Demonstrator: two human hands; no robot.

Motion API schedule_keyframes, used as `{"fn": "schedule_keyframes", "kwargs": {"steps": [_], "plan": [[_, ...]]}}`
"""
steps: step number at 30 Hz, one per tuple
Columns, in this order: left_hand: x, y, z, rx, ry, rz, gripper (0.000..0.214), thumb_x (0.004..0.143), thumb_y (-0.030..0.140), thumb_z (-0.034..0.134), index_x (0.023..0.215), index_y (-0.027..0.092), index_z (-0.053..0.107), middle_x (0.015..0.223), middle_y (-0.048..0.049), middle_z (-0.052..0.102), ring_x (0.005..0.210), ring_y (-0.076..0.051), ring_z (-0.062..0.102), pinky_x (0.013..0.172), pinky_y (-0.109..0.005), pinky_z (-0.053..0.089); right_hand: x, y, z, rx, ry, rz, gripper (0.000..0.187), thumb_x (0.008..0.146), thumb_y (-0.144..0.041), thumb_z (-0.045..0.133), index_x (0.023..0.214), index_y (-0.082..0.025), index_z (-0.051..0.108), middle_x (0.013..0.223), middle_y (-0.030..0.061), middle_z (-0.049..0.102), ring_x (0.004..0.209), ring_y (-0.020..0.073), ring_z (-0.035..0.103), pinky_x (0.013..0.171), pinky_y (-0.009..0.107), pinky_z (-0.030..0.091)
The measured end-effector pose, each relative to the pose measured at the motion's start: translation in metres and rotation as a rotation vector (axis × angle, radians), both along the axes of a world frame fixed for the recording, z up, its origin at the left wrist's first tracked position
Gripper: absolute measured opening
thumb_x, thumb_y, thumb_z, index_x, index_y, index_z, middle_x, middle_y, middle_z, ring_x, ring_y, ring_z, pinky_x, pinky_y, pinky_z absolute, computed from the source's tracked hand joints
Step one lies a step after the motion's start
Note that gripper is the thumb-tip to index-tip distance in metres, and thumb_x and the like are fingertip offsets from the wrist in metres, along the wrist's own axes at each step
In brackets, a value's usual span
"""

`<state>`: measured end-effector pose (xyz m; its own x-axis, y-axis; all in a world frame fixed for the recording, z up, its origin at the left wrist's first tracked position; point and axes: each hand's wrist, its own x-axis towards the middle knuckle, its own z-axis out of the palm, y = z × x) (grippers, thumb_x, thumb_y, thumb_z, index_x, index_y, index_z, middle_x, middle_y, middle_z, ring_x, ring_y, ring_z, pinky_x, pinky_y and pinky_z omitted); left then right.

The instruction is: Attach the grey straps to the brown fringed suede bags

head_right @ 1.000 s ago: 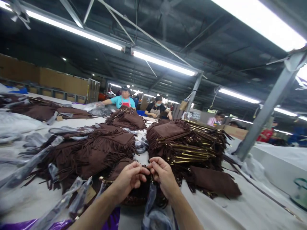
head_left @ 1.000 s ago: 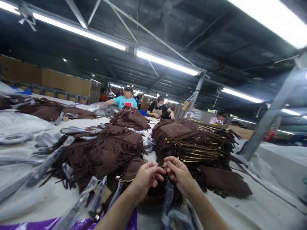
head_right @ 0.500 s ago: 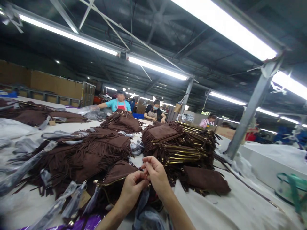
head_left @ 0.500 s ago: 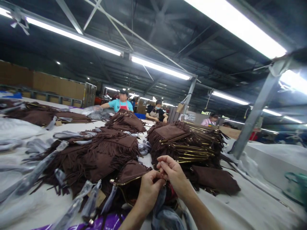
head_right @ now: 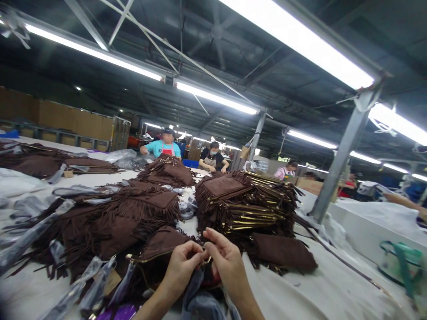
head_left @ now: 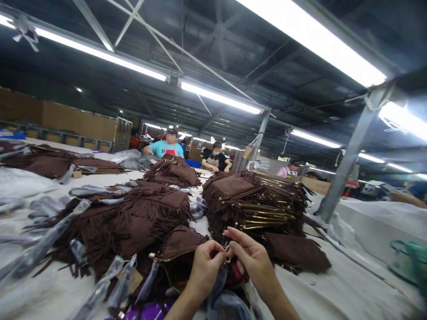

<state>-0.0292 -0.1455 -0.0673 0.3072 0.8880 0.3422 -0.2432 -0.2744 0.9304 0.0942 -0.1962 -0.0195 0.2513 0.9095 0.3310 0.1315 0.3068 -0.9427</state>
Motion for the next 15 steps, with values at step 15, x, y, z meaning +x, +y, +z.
{"fn": "schedule_keyframes", "kwargs": {"steps": [15], "plan": [[-0.01, -0.001, 0.008, -0.258, -0.229, -0.104, 0.024, 0.062, 0.033, 0.075, 0.07, 0.015, 0.06, 0.063, -0.0009, 0.064, 0.056, -0.014, 0.059, 0.056, -0.024, 0.048, 0.004, -0.006, -0.004, -0.019, 0.141, -0.013, 0.042, 0.061, -0.053, 0.087, 0.078, -0.019, 0.07, 0.075, 0.0043, 0.075, 0.07, 0.0201, 0.072, 0.065, 0.028, 0.059]]}}
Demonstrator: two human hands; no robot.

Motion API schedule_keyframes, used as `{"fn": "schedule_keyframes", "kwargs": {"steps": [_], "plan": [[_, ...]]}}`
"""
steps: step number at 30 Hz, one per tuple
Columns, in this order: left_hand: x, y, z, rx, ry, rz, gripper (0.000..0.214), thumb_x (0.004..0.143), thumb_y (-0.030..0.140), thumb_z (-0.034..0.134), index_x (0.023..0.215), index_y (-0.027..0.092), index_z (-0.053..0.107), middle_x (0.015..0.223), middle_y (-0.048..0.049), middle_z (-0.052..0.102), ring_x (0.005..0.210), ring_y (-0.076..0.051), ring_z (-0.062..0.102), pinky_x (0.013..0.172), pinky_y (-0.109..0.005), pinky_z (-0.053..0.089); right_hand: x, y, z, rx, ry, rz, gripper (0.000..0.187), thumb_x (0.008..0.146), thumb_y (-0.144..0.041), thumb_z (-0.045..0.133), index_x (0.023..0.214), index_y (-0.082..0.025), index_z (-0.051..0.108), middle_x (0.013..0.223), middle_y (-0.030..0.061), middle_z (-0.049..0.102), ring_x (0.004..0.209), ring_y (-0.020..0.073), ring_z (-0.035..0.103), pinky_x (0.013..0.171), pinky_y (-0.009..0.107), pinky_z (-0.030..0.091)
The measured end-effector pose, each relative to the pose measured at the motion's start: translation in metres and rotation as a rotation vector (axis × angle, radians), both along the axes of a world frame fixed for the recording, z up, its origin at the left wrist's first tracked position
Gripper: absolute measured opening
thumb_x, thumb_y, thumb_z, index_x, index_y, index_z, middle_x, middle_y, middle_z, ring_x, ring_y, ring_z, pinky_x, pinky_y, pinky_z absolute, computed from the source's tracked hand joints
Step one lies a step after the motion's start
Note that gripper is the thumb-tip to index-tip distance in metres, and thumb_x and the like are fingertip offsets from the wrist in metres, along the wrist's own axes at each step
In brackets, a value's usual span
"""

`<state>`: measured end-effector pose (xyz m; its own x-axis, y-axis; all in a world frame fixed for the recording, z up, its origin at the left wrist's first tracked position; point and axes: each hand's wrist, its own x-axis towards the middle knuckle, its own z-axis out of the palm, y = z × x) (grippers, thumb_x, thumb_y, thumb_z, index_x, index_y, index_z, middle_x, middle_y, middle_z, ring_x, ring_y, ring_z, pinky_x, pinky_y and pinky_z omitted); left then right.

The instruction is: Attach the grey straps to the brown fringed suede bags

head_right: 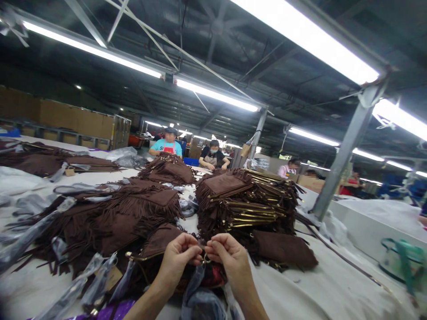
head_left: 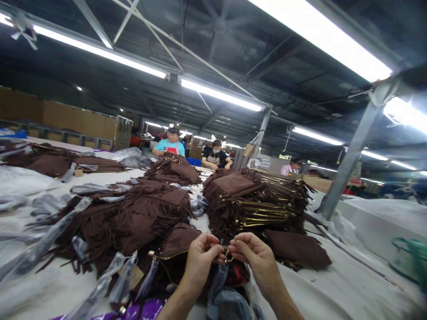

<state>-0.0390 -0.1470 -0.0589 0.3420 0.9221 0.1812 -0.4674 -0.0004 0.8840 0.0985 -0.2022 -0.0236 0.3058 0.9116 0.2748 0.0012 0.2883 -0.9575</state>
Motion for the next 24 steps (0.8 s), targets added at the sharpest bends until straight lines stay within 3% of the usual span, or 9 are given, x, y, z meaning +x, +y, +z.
{"fn": "schedule_keyframes", "kwargs": {"steps": [5, 11, 24], "plan": [[-0.003, -0.008, 0.008, 0.083, 0.052, -0.009, 0.021, 0.068, 0.033, 0.07, 0.072, 0.014, 0.063, 0.059, -0.0001, 0.061, 0.053, -0.012, 0.054, 0.052, -0.022, 0.044, 0.001, 0.002, -0.009, 0.004, -0.117, 0.02, 0.041, 0.067, -0.056, 0.082, 0.078, -0.019, 0.071, 0.073, 0.0042, 0.073, 0.065, 0.0189, 0.069, 0.061, 0.03, 0.059], [-0.005, -0.012, 0.007, 0.297, 0.2, 0.144, 0.016, 0.077, 0.028, 0.06, 0.068, 0.015, 0.062, 0.064, -0.0005, 0.058, 0.062, -0.013, 0.05, 0.058, -0.021, 0.039, -0.003, 0.003, -0.01, 0.022, -0.158, 0.033, 0.038, 0.071, -0.056, 0.078, 0.077, -0.019, 0.072, 0.073, 0.0036, 0.072, 0.067, 0.0194, 0.067, 0.063, 0.031, 0.058], [-0.006, -0.014, 0.008, 0.382, 0.333, 0.157, 0.016, 0.08, 0.025, 0.055, 0.067, 0.016, 0.058, 0.065, -0.0011, 0.057, 0.063, -0.014, 0.049, 0.057, -0.022, 0.037, -0.003, -0.001, -0.011, 0.004, -0.247, 0.113, 0.032, 0.077, -0.052, 0.074, 0.077, -0.02, 0.072, 0.066, 0.0022, 0.069, 0.064, 0.0195, 0.065, 0.064, 0.032, 0.056]]}}
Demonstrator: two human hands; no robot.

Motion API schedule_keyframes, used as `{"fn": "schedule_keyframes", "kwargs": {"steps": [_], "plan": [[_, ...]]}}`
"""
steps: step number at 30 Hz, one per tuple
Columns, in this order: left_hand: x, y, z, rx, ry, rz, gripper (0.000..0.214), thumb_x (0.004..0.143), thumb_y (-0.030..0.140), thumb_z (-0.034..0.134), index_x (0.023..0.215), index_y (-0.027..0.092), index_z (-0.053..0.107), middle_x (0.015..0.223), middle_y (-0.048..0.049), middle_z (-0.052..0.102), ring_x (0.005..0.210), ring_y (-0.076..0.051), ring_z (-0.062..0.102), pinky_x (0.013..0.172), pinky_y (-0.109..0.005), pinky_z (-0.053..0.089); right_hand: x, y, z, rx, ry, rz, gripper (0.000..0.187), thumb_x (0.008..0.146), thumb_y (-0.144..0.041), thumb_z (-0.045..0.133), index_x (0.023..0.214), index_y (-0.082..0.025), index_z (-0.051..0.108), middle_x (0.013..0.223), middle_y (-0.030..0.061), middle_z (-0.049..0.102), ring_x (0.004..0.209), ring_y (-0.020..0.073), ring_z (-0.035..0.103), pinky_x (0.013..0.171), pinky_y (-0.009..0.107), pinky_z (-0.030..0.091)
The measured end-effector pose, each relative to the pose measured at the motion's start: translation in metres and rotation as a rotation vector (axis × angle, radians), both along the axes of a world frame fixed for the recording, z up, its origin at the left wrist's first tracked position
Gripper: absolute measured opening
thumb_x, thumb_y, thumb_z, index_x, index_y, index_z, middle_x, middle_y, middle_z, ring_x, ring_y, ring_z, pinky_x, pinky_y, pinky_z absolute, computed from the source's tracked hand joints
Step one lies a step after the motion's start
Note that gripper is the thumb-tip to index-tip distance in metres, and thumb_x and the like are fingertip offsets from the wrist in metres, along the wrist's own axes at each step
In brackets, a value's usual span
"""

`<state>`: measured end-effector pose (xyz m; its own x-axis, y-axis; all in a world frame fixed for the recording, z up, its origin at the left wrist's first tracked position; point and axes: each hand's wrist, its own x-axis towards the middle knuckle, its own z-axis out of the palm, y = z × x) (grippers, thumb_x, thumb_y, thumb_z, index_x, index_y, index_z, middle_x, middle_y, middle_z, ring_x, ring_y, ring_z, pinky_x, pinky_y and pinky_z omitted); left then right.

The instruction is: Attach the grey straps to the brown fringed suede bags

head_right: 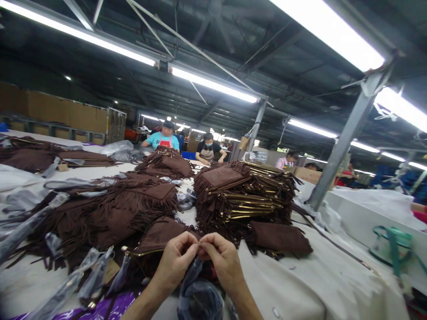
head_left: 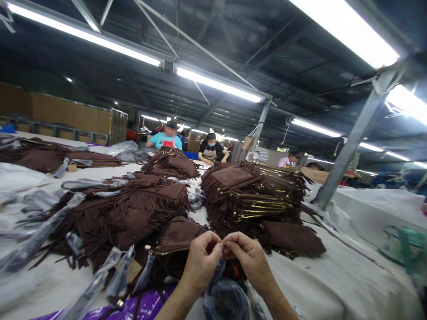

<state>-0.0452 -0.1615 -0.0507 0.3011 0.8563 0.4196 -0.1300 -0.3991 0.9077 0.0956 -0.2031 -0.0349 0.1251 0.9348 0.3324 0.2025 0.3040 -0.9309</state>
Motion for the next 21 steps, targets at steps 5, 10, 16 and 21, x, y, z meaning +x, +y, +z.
{"fn": "schedule_keyframes", "kwargs": {"steps": [5, 10, 16, 21], "plan": [[-0.001, -0.003, 0.0, 0.043, 0.039, 0.057, 0.016, 0.079, 0.022, 0.053, 0.064, 0.017, 0.057, 0.063, -0.0009, 0.057, 0.062, -0.014, 0.05, 0.057, -0.022, 0.036, -0.002, -0.002, -0.001, 0.069, -0.194, -0.031, 0.024, 0.086, -0.043, 0.064, 0.076, -0.021, 0.07, 0.067, 0.0014, 0.068, 0.064, 0.02, 0.064, 0.063, 0.03, 0.054], [0.002, -0.003, -0.005, 0.039, 0.04, 0.096, 0.015, 0.078, 0.019, 0.053, 0.063, 0.018, 0.056, 0.062, -0.0002, 0.057, 0.061, -0.014, 0.051, 0.056, -0.022, 0.035, -0.01, -0.002, -0.004, 0.181, -0.381, -0.131, 0.022, 0.09, -0.032, 0.057, 0.077, -0.024, 0.072, 0.068, 0.0013, 0.068, 0.064, 0.0196, 0.063, 0.06, 0.028, 0.05], [-0.008, 0.009, 0.0, 0.119, 0.094, 0.066, 0.015, 0.081, 0.02, 0.052, 0.068, 0.018, 0.058, 0.066, 0.0002, 0.058, 0.066, -0.015, 0.053, 0.062, -0.023, 0.038, -0.005, -0.037, -0.024, 0.3, -0.53, -0.253, 0.026, 0.091, -0.029, 0.055, 0.113, -0.027, 0.07, 0.107, 0.0085, 0.071, 0.091, 0.0252, 0.067, 0.082, 0.035, 0.054], [-0.017, 0.016, 0.0, 0.24, 0.192, -0.002, 0.014, 0.082, 0.016, 0.052, 0.069, 0.018, 0.059, 0.068, 0.0004, 0.059, 0.067, -0.015, 0.053, 0.065, -0.023, 0.038, 0.0, -0.078, -0.079, 0.162, -1.102, -0.038, 0.075, 0.064, -0.026, 0.082, 0.135, -0.024, 0.057, 0.141, 0.0171, 0.053, 0.126, 0.0418, 0.05, 0.1, 0.05, 0.048]]}}
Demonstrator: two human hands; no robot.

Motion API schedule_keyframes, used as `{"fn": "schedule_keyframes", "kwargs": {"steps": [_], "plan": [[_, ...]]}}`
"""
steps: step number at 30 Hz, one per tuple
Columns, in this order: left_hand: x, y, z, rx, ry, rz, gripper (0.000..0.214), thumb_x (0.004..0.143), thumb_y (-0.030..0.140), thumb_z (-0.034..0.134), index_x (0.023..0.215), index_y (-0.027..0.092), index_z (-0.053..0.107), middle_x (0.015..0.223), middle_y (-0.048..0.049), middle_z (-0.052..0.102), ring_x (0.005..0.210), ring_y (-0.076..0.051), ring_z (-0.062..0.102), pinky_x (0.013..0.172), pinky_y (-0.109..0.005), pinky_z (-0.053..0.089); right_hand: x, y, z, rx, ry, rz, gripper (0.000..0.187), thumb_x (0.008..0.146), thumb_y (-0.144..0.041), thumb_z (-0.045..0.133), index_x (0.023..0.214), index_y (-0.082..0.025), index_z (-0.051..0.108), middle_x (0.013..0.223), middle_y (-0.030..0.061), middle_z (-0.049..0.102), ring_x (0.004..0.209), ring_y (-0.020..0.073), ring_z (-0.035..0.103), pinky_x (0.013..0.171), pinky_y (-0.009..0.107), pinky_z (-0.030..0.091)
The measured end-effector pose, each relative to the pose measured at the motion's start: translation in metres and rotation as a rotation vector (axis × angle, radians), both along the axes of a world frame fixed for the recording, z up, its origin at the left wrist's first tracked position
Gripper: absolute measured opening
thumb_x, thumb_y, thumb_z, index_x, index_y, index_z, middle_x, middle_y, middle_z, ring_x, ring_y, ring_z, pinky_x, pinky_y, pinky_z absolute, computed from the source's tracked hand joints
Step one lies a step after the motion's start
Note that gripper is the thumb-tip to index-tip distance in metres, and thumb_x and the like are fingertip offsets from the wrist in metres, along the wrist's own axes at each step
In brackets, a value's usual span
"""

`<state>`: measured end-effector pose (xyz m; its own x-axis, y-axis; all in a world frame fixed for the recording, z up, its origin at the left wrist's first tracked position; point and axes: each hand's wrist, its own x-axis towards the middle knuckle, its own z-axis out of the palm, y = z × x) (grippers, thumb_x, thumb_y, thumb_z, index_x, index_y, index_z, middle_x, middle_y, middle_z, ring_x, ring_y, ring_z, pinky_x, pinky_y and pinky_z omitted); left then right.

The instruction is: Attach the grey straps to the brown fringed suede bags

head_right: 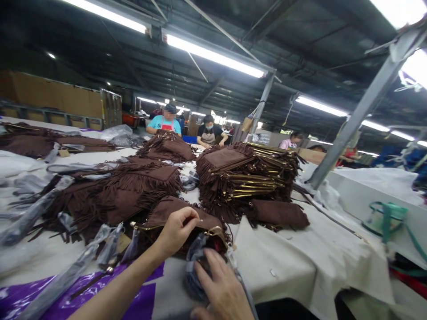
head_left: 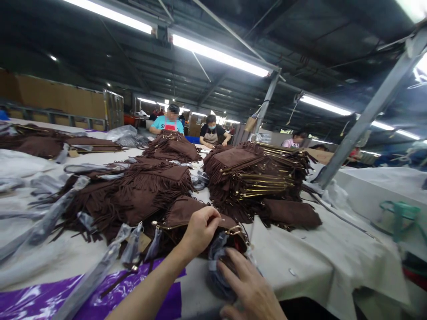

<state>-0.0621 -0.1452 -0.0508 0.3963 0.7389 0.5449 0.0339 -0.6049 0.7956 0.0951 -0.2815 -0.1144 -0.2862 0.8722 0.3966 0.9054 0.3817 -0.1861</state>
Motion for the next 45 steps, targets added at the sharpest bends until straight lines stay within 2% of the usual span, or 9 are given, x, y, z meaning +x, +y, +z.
{"fn": "schedule_keyframes", "kwargs": {"steps": [4, 6, 9, 14, 20, 24, 31, 37, 45], "plan": [[-0.006, 0.003, 0.0, 0.126, 0.12, -0.022, 0.015, 0.083, 0.013, 0.051, 0.073, 0.018, 0.06, 0.072, -0.0011, 0.061, 0.07, -0.016, 0.055, 0.067, -0.025, 0.041, -0.003, -0.009, -0.031, -0.028, -0.156, -0.078, 0.083, 0.062, -0.011, 0.075, 0.141, -0.02, 0.05, 0.155, 0.0183, 0.03, 0.14, 0.0462, 0.026, 0.109, 0.066, 0.03], [-0.018, 0.005, 0.002, 0.236, 0.251, -0.048, 0.01, 0.08, 0.014, 0.058, 0.088, 0.017, 0.063, 0.087, -0.0041, 0.065, 0.081, -0.019, 0.058, 0.074, -0.027, 0.044, -0.001, -0.01, -0.035, -0.053, -0.126, -0.096, 0.066, 0.066, -0.006, 0.067, 0.131, -0.015, 0.058, 0.156, 0.0174, 0.029, 0.142, 0.0419, 0.024, 0.112, 0.062, 0.03], [-0.045, 0.012, 0.003, 0.469, 0.605, -0.046, 0.052, 0.067, 0.012, 0.074, 0.116, 0.017, 0.059, 0.121, -0.0117, 0.061, 0.106, -0.028, 0.056, 0.088, -0.036, 0.045, 0.008, -0.014, -0.032, -0.091, -0.051, -0.042, 0.052, 0.071, -0.003, 0.058, 0.122, -0.015, 0.063, 0.154, 0.0148, 0.035, 0.142, 0.0327, 0.03, 0.113, 0.047, 0.036], [-0.073, 0.022, 0.008, 0.47, 1.048, 0.167, 0.013, 0.088, 0.014, 0.054, 0.087, 0.016, 0.067, 0.096, -0.0109, 0.068, 0.091, -0.025, 0.063, 0.08, -0.035, 0.049, 0.002, -0.013, -0.014, -0.064, -0.048, 0.066, 0.042, 0.077, -0.008, 0.059, 0.117, -0.021, 0.064, 0.149, 0.0091, 0.046, 0.136, 0.0269, 0.042, 0.111, 0.037, 0.039], [-0.054, 0.0, 0.018, 0.446, 0.942, 0.177, 0.02, 0.093, 0.02, 0.049, 0.086, 0.018, 0.068, 0.093, -0.0065, 0.07, 0.091, -0.023, 0.064, 0.076, -0.03, 0.05, -0.044, 0.062, -0.008, 0.042, -0.222, -0.351, 0.029, 0.085, -0.009, 0.051, 0.105, -0.017, 0.07, 0.117, 0.0164, 0.069, 0.113, 0.0333, 0.062, 0.097, 0.047, 0.049], [-0.075, -0.001, 0.013, 0.257, 0.795, -0.074, 0.022, 0.094, 0.023, 0.047, 0.093, 0.019, 0.069, 0.1, -0.0045, 0.072, 0.094, -0.02, 0.064, 0.084, -0.027, 0.048, -0.034, 0.108, -0.026, 0.018, -0.234, -0.337, 0.04, 0.084, -0.004, 0.043, 0.113, -0.016, 0.069, 0.111, 0.0149, 0.073, 0.106, 0.0301, 0.066, 0.097, 0.044, 0.048], [-0.147, 0.0, 0.004, 0.017, 0.691, 0.154, 0.025, 0.086, 0.015, 0.041, 0.093, 0.018, 0.065, 0.093, -0.0038, 0.069, 0.086, -0.018, 0.061, 0.076, -0.026, 0.044, 0.002, 0.059, -0.042, 0.079, -0.209, -0.28, 0.031, 0.093, -0.016, 0.041, 0.107, -0.014, 0.068, 0.089, 0.0166, 0.073, 0.087, 0.0325, 0.07, 0.078, 0.043, 0.053], [-0.136, -0.032, -0.004, -0.053, 0.786, 0.015, 0.02, 0.084, 0.021, 0.047, 0.097, 0.019, 0.062, 0.082, -0.0012, 0.066, 0.076, -0.018, 0.06, 0.067, -0.026, 0.039, -0.091, 0.014, -0.016, 0.214, 0.156, -0.1, 0.031, 0.09, -0.034, 0.057, 0.116, -0.017, 0.052, 0.099, 0.0108, 0.071, 0.087, 0.0255, 0.068, 0.073, 0.033, 0.053], [-0.124, -0.027, -0.016, -0.126, 0.732, 0.067, 0.027, 0.091, 0.036, 0.037, 0.074, 0.02, 0.051, 0.07, 0.0001, 0.06, 0.068, -0.017, 0.056, 0.062, -0.025, 0.035, -0.144, 0.047, -0.019, 0.166, 0.35, -0.211, 0.013, 0.087, -0.011, 0.043, 0.085, -0.023, 0.046, 0.072, 0.0011, 0.066, 0.061, 0.0195, 0.066, 0.054, 0.026, 0.038]]}}
